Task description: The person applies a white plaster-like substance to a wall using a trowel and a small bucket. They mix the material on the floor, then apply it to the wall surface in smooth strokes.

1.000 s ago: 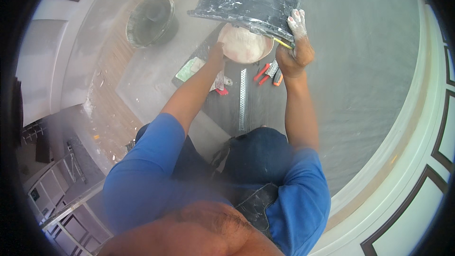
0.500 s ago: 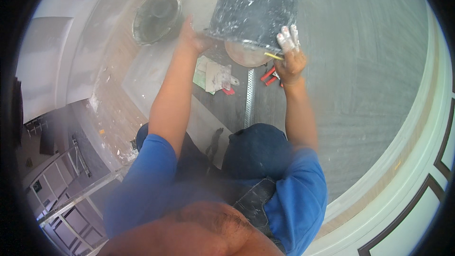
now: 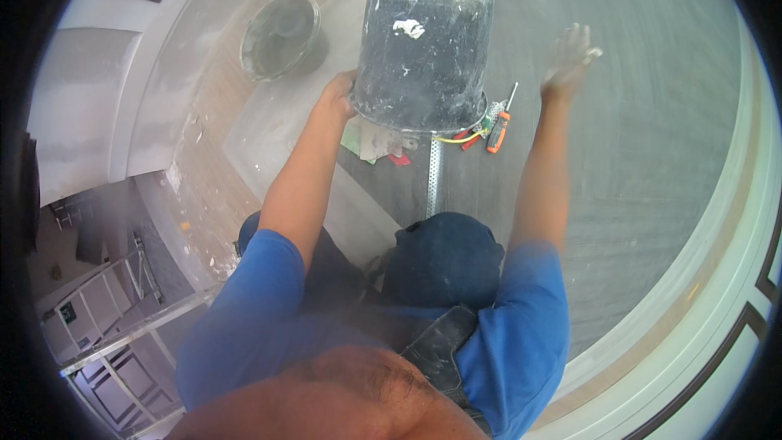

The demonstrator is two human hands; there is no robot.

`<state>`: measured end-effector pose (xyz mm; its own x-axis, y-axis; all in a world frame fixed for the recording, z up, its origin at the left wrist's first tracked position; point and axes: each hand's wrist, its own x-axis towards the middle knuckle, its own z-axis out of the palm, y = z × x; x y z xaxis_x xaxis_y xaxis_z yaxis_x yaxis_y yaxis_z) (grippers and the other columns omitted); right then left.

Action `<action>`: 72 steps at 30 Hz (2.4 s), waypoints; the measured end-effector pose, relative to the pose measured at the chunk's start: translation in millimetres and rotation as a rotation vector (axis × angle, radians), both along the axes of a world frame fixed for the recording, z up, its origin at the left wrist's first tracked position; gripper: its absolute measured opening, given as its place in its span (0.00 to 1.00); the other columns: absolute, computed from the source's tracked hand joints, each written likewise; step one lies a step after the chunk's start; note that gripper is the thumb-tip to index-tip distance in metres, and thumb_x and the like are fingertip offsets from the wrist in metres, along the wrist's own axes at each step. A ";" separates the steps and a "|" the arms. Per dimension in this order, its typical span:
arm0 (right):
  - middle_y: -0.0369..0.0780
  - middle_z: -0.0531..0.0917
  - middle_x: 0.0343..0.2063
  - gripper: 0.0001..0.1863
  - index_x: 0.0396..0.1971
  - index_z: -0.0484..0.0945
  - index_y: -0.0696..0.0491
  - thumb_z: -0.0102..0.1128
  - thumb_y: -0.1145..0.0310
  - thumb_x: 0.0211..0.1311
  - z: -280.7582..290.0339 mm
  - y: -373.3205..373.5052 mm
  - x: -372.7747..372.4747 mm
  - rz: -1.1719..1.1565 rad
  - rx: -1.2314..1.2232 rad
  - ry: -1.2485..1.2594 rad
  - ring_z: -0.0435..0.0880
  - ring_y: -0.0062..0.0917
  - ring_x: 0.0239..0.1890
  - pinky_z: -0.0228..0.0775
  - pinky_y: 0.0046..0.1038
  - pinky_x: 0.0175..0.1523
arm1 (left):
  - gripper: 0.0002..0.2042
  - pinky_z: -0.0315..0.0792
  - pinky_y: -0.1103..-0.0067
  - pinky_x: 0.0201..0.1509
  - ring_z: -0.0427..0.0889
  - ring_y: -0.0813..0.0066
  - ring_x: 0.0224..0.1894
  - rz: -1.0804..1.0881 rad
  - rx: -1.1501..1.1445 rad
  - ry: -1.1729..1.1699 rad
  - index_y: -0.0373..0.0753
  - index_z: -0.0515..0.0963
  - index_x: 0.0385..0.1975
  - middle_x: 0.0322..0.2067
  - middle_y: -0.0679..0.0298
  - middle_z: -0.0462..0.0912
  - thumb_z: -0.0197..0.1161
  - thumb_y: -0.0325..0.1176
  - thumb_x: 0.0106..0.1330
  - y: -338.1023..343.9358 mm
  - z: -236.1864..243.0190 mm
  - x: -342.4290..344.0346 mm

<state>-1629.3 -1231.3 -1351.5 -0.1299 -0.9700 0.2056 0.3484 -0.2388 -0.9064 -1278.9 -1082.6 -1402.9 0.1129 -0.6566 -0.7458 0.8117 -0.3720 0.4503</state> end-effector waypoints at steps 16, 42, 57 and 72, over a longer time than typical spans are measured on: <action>0.56 0.45 0.76 0.46 0.76 0.24 0.47 0.24 0.32 0.73 -26.4 -50.6 71.3 0.137 0.085 -0.100 0.46 0.50 0.77 0.37 0.49 0.78 | 0.19 0.82 0.58 0.53 0.86 0.54 0.45 -0.078 -0.078 0.113 0.20 0.70 0.54 0.47 0.43 0.82 0.38 0.30 0.79 4.1 -31.0 17.9; 0.52 0.58 0.73 0.45 0.74 0.53 0.55 0.36 0.33 0.73 -31.2 -45.0 102.8 0.274 0.141 -0.197 0.57 0.36 0.75 0.45 0.37 0.78 | 0.20 0.80 0.60 0.56 0.85 0.53 0.48 -0.067 -0.097 -0.098 0.18 0.69 0.56 0.48 0.42 0.81 0.36 0.27 0.75 0.1 12.0 -7.2; 0.58 0.40 0.76 0.82 0.77 0.28 0.48 0.79 0.31 0.31 43.8 115.3 5.1 0.501 -0.115 0.383 0.44 0.52 0.77 0.47 0.51 0.76 | 0.15 0.83 0.49 0.48 0.84 0.45 0.46 0.345 -0.211 0.122 0.22 0.65 0.51 0.47 0.41 0.77 0.41 0.27 0.73 -51.9 156.2 -33.6; 0.39 0.83 0.42 0.23 0.61 0.72 0.61 0.55 0.79 0.65 36.5 117.9 32.9 -0.224 -0.087 0.575 0.78 0.20 0.39 0.72 0.25 0.48 | 0.19 0.81 0.52 0.56 0.82 0.50 0.51 0.088 -0.448 -0.033 0.27 0.61 0.61 0.53 0.44 0.76 0.46 0.32 0.76 -82.8 175.1 -63.5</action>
